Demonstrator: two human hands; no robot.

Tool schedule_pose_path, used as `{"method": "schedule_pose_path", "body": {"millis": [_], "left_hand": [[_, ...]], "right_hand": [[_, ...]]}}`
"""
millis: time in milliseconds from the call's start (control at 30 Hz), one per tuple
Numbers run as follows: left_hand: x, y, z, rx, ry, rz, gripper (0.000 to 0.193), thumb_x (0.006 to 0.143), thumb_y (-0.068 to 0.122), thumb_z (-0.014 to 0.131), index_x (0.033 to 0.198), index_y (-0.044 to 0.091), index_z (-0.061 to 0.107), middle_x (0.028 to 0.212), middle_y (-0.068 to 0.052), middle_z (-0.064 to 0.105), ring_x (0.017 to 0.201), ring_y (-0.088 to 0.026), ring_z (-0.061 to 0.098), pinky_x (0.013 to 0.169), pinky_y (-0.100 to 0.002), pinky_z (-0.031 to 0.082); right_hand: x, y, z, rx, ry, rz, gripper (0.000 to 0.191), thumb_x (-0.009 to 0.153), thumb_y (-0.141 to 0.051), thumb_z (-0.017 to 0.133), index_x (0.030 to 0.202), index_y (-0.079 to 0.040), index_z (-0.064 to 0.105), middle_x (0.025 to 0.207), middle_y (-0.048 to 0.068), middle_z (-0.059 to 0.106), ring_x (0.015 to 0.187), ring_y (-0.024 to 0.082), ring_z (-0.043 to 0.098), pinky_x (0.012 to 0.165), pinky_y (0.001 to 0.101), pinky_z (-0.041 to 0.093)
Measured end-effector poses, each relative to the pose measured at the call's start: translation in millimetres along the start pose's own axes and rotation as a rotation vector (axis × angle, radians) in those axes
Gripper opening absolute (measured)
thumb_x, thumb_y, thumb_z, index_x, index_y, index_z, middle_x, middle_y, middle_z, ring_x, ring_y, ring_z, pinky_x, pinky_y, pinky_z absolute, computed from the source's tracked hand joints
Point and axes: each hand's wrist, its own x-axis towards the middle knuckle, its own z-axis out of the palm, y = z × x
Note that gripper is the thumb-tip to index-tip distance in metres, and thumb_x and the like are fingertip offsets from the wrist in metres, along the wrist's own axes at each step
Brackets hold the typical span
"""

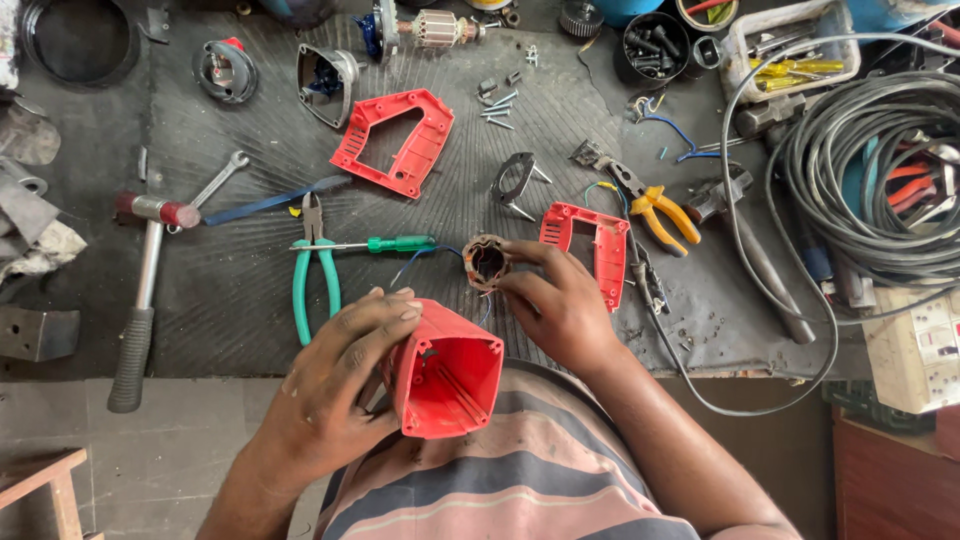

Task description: The person disassembles a red power tool on a cluttered workbench. They unscrew screws with a screwdriver, pull the motor and armature out of the housing, pry open the red plastic casing by hand, and use a file and pliers on the separated housing parts.

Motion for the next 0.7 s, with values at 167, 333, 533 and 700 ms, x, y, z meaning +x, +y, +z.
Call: {"method": "schedule_pose_path", "body": {"millis": [167,333,533,700], "left_hand": [[-2,-2,3,-0.033,-0.037,-0.039,0.086,0.067,0.016,0.09,0.14,0.005,0.048,0.139,-0.015,0.059,0.13,-0.038,0.062,0.109,-0.046,0.054],[8,7,16,-0.112,-0.011,-0.102,0.091,0.067,0.03,0.091,0.14,0.002,0.043,0.141,-0.016,0.057,0.127,-0.035,0.062,0.104,-0.045,0.054],[8,16,26,-0.17,-0.105,-0.181,0.047,0.088,0.033,0.076,0.124,0.007,0.06,0.146,-0.016,0.054,0.129,-0.038,0.06,0.103,-0.045,0.052],[15,-34,-12,0.315,-0.005,-0.366,0.017,0.089,0.019,0.07,0.105,0.013,0.071,0.127,-0.001,0.068,0.113,-0.028,0.067,0.096,-0.044,0.052]], "right_hand": [[-25,-5,-5,0.561,-0.045,0.714,0.028,0.086,-0.015,0.086,0.107,-0.001,0.075,0.112,0.021,0.073,0.096,0.031,0.074,0.085,0.0435,0.06],[-33,-23,-27,1.028,-0.103,0.207,0.098,0.072,-0.042,0.095,0.145,0.002,0.046,0.151,0.014,0.052,0.138,0.02,0.054,0.116,0.04,0.043],[-35,-23,-19,1.009,-0.09,0.413,0.109,0.069,-0.035,0.096,0.152,0.004,0.037,0.14,0.018,0.059,0.131,0.027,0.059,0.113,0.0458,0.046],[-49,-1,-18,1.523,0.079,0.542,0.106,0.068,-0.048,0.092,0.145,0.005,0.041,0.123,0.029,0.068,0.114,0.039,0.07,0.101,0.0537,0.057]]}}
